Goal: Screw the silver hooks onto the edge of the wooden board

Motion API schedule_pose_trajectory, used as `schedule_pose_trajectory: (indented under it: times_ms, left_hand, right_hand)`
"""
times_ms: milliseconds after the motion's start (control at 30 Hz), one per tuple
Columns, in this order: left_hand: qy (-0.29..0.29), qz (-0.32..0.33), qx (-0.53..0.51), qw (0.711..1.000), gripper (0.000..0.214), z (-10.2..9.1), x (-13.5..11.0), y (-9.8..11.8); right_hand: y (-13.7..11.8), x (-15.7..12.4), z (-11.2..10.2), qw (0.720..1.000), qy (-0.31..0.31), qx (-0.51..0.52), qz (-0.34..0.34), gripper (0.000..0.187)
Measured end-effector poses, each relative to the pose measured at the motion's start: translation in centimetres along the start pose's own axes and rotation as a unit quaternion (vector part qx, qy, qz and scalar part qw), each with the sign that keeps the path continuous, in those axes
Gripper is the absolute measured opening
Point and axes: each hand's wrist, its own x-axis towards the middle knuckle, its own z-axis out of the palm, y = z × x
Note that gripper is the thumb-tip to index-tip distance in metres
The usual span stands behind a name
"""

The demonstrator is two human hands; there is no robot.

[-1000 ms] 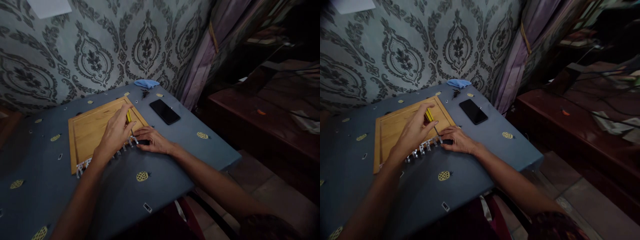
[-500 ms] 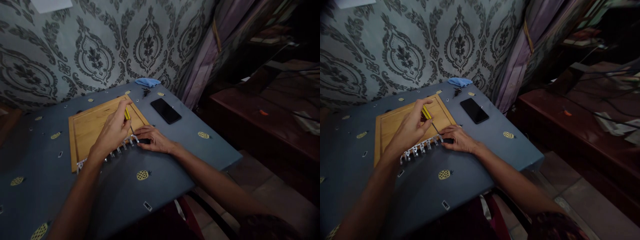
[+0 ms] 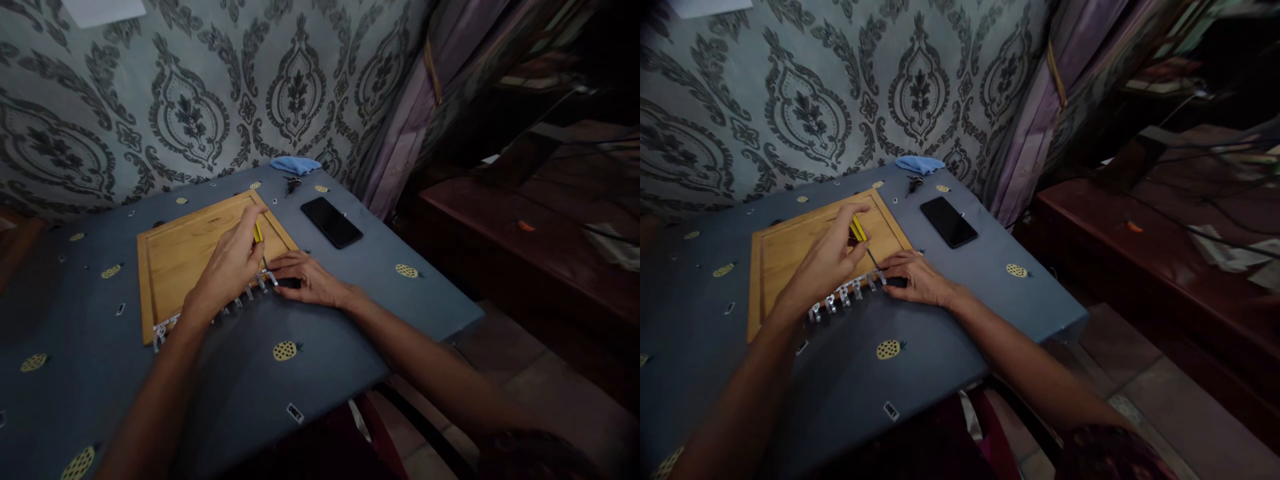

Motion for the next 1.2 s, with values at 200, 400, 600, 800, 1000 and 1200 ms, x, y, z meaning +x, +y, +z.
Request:
schedule_pose_trajectory:
  times_ms: [200, 400, 600, 800, 1000, 1200]
  left_hand:
    - [0.006, 0.012, 0.015, 1.000, 0.048, 0.17, 0.03, -0.08]
    - [0.039, 0.016, 0.046, 0.998, 0.044, 0.45, 0.04, 0.32]
    - [0.049, 0.025, 0.034, 0.998, 0.048, 0.64, 0.00, 0.50]
    - [0.031, 0.020, 0.025, 0.999, 0.047, 0.27, 0.05, 0.49]
    - [0.038, 0.006, 0.035, 0.999, 0.044, 0.44, 0.11, 0.69]
    - [0.020, 0.004, 0.008, 1.000, 0.050, 0.53, 0.18, 0.66]
  right_hand:
    - [0.12, -0.06, 0.09, 1.000, 0.002, 0.003, -0.007, 0.026]
    - [0.08, -0.08, 0.04, 1.000, 0.001, 0.002, 0.003, 0.027]
    - [0.03, -0.02, 0.04, 1.000, -0.001, 0.007, 0.000, 0.025]
    - [0.00, -0.05, 0.02, 1.000, -0.003, 0.006, 0.001, 0.027]
    - [-0.10, 0.02, -0.05, 1.000, -0.011, 0.002, 0.008, 0.028]
    - [-0.05, 0.01, -0.02, 1.000, -0.009, 0.003, 0.005, 0.026]
